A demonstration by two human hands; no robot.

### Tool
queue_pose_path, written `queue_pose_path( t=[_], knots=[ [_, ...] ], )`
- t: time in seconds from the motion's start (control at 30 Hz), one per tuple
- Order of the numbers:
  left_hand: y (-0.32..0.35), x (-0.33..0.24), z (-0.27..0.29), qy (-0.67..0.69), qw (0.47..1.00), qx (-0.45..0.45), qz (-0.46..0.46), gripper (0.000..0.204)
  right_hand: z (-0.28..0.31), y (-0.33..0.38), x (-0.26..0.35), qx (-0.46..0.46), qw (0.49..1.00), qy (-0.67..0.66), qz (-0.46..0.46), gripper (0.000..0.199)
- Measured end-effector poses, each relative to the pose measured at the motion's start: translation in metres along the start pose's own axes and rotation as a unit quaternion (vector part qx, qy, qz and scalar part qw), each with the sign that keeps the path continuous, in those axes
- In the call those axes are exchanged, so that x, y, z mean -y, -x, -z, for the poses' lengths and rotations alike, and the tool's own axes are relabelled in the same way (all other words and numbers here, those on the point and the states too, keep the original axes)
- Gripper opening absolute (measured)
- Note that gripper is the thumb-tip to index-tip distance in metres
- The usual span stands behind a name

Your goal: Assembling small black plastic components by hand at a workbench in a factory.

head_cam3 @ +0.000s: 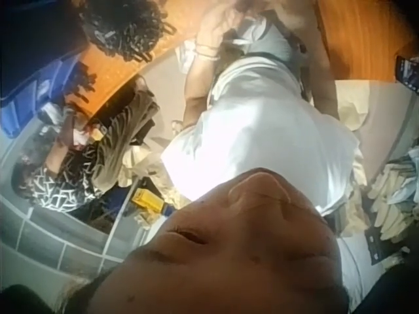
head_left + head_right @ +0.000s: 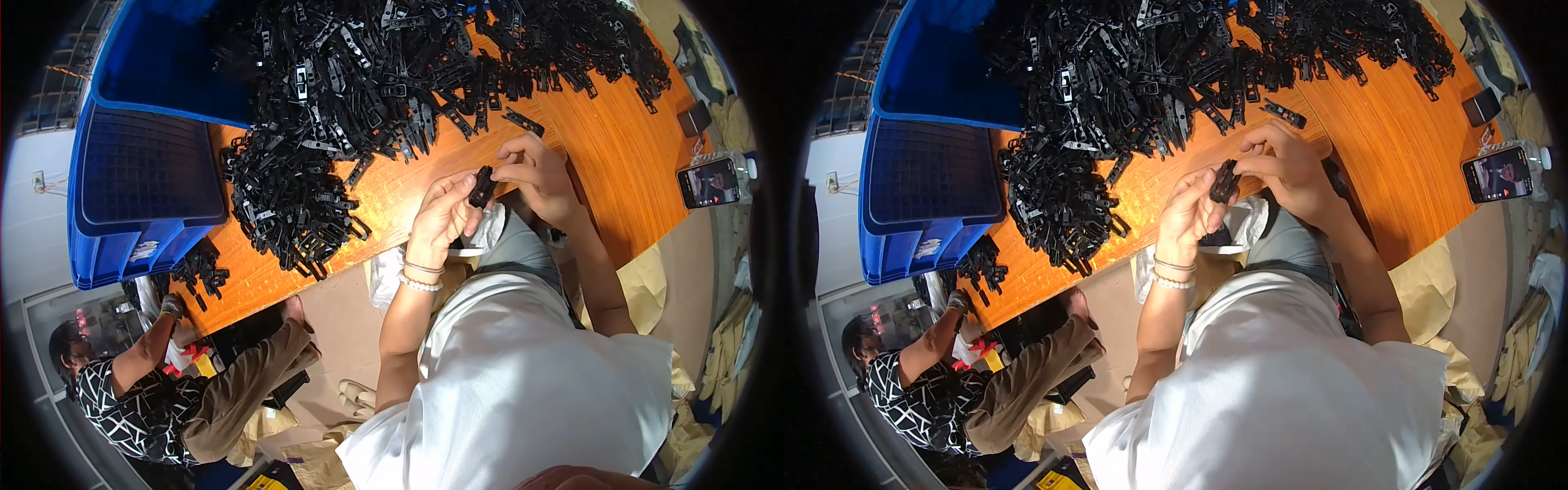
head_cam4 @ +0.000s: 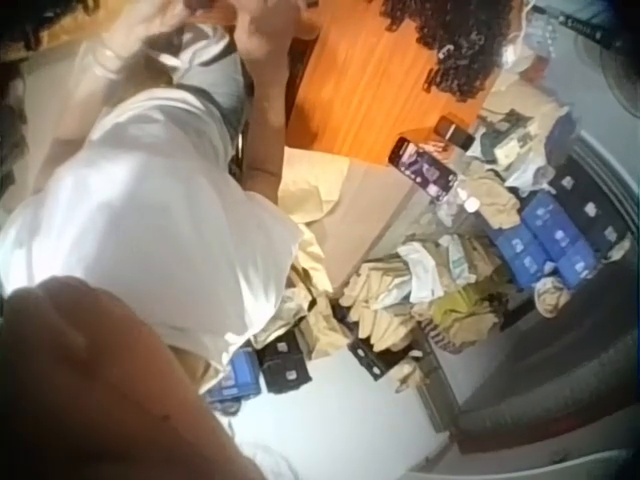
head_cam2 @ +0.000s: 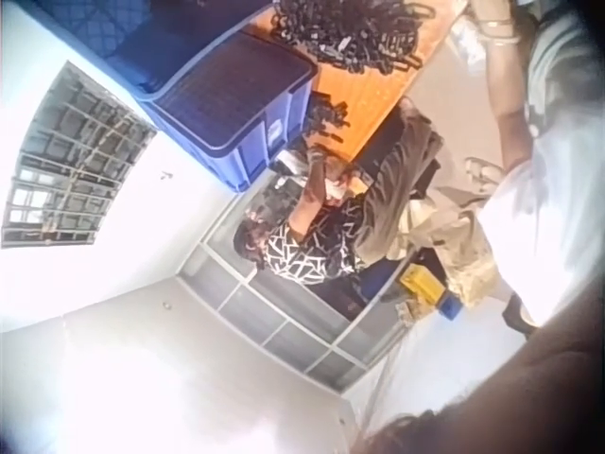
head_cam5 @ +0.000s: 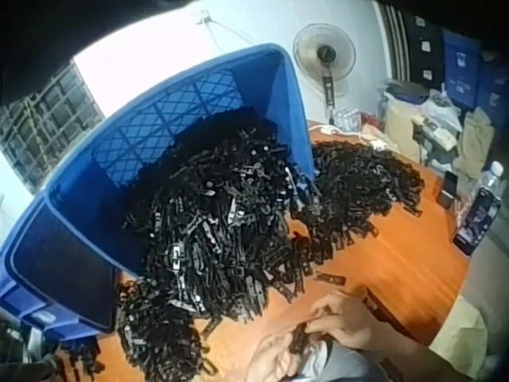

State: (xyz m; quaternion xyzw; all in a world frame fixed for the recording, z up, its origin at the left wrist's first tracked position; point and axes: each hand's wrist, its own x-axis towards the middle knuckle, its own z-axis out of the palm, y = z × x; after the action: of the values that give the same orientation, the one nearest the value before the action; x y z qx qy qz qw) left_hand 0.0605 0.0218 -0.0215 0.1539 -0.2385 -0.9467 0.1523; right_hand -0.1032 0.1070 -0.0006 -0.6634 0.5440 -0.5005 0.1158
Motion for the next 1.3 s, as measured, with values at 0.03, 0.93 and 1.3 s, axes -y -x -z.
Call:
queue_pose_path(
  t=[0.03, 0.93, 1.3],
  knots=[
    [0.001, 0.0, -0.001, 0.002, 1.0, -0.004, 0.001, 0.028, 0.001, 0.0, 0.0, 0.014, 0.999, 0.047, 0.013, 0.019],
    [-0.088, 0.028, -0.018, -0.455, 0.859, -0.073, -0.224, 0.016, 0.025, 0.044, -0.023, -0.322, 0.807, -0.321, -0.378, 0.015],
    [-0.071, 0.025, -0.025, -0.344, 0.923, -0.04, -0.17, 0.013, 0.016, 0.029, -0.007, -0.267, 0.844, -0.228, -0.405, 0.013]
  ],
)
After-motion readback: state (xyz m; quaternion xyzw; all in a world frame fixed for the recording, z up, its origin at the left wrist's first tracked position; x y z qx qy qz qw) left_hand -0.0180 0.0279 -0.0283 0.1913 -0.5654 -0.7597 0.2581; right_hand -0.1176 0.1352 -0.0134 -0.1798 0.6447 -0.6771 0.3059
